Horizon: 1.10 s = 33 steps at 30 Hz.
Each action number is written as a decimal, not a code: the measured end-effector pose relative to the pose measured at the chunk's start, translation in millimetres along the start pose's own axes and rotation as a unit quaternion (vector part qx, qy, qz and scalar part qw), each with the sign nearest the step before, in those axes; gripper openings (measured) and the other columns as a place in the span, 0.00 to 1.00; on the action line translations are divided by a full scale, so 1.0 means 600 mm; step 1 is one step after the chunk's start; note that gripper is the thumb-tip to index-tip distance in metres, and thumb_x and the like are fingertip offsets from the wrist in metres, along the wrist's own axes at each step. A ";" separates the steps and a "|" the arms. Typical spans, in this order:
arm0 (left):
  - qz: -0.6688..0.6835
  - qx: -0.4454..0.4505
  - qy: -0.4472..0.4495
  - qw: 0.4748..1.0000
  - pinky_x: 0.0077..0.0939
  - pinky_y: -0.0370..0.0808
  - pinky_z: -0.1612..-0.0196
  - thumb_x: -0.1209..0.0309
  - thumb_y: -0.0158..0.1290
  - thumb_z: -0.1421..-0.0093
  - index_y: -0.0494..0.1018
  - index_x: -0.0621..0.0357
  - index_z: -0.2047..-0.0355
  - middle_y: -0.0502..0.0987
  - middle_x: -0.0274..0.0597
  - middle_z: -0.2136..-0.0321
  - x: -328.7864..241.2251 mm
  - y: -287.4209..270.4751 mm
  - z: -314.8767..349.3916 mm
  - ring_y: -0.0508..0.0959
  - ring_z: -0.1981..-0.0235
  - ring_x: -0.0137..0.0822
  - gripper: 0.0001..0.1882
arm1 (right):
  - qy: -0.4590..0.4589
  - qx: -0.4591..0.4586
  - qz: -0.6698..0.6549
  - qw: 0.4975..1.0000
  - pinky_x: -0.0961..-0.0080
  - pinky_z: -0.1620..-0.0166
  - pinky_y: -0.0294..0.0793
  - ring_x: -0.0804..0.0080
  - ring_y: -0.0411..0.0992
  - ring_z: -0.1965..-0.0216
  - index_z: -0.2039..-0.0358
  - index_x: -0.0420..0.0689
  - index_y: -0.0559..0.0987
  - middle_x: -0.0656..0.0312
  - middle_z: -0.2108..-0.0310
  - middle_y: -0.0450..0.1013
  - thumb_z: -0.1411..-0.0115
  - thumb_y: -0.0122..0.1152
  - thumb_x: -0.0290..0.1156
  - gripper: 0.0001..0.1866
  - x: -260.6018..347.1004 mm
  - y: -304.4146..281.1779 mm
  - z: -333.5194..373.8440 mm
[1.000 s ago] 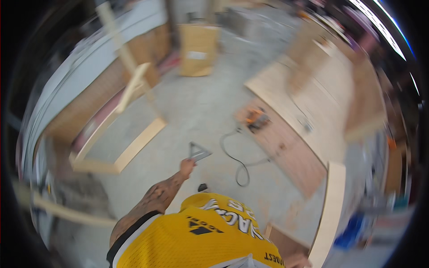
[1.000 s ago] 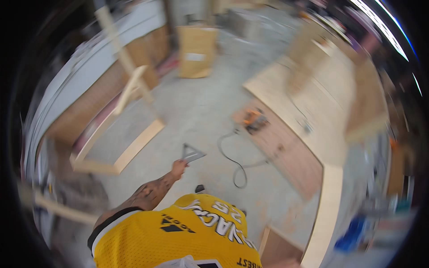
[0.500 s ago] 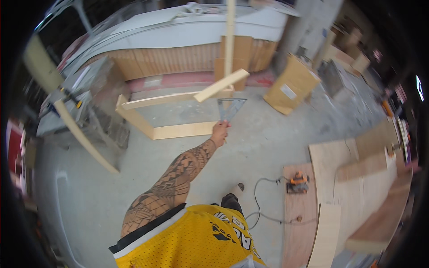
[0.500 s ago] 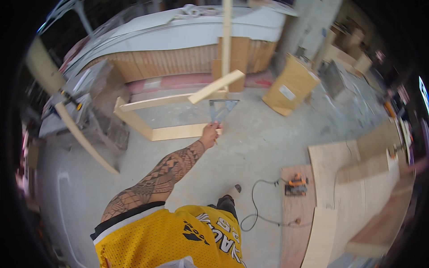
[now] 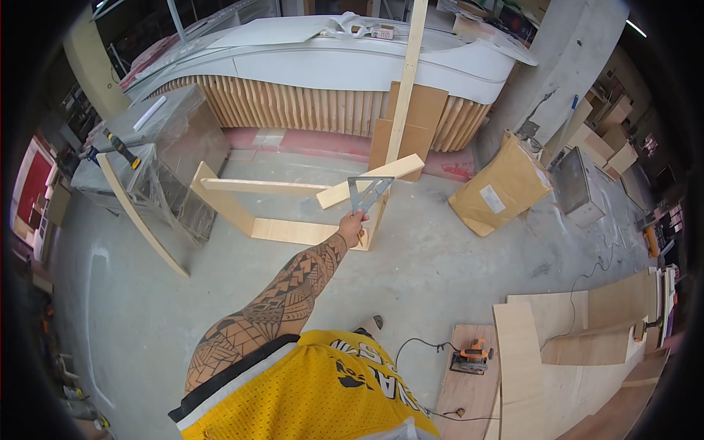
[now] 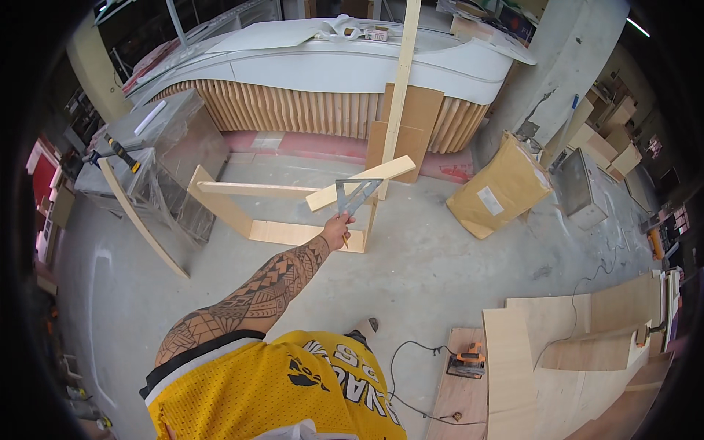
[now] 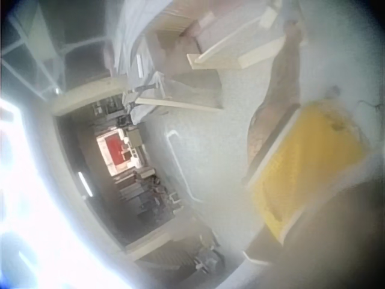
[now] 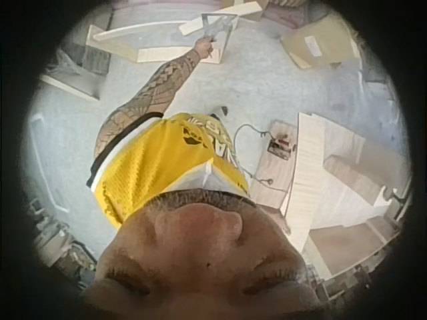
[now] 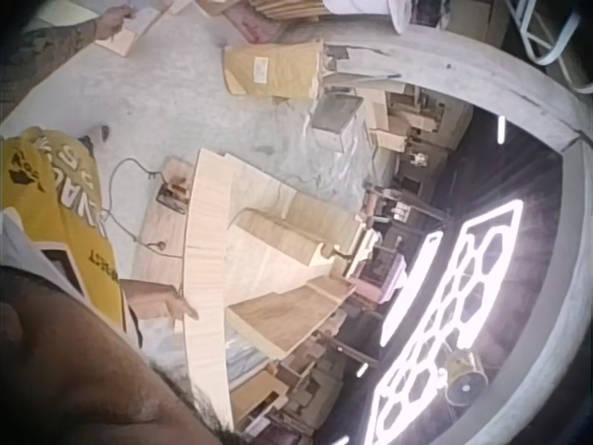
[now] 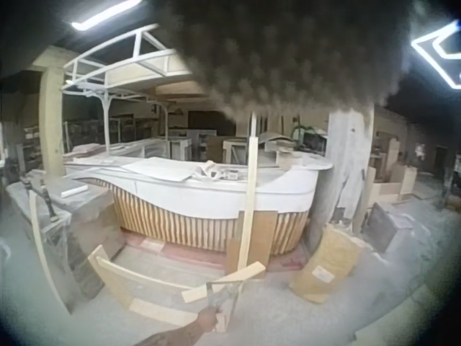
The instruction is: Fill a water bottle at a dispenser and then mark a wooden board using a square tool and pencil in a workshop.
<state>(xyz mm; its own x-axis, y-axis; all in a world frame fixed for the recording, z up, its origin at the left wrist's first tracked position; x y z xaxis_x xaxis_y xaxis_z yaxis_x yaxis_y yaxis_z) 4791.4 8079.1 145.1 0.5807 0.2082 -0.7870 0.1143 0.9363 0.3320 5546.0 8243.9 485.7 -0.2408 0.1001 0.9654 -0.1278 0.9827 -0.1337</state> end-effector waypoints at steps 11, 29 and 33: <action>0.036 0.015 -0.078 0.996 0.23 0.65 0.79 0.53 0.47 0.25 0.71 0.48 0.51 0.76 0.29 0.65 0.020 0.003 -0.107 0.62 0.81 0.24 0.14 | -0.049 -0.008 -0.002 0.999 0.51 0.55 0.78 0.41 0.78 0.60 0.61 0.23 0.81 0.30 0.61 0.78 0.37 0.62 0.60 0.40 0.065 0.103 0.123; -0.245 0.333 -0.148 0.898 0.30 0.65 0.80 0.50 0.54 0.32 0.74 0.65 0.50 0.80 0.48 0.60 0.031 -0.173 -0.077 0.69 0.81 0.30 0.27 | -0.131 0.137 -0.089 0.978 0.49 0.55 0.76 0.40 0.77 0.61 0.60 0.24 0.80 0.29 0.61 0.77 0.37 0.63 0.59 0.39 0.134 -0.098 0.621; -0.565 0.307 0.080 0.761 0.45 0.78 0.52 0.54 0.47 0.35 0.62 0.83 0.41 0.79 0.73 0.53 0.107 -0.427 -0.096 0.83 0.54 0.59 0.37 | -0.122 0.187 -0.096 0.970 0.49 0.53 0.76 0.40 0.76 0.59 0.58 0.24 0.79 0.29 0.59 0.77 0.39 0.64 0.60 0.41 0.213 -0.171 0.719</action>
<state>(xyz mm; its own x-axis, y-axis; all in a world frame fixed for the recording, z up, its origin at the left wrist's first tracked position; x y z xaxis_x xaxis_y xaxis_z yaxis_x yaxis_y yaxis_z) 4753.1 7868.9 -20.3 -0.2691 -0.5544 -0.7875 0.8523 0.2437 -0.4628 5113.6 8088.8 526.1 -0.3931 -0.1634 0.9049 -0.5223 0.8496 -0.0735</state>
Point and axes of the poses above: each hand's wrist, its own z-axis away from the middle knuckle, its own y-axis out of the palm, x = y × z, the point moved 7 cm from there along -z, towards the middle knuckle
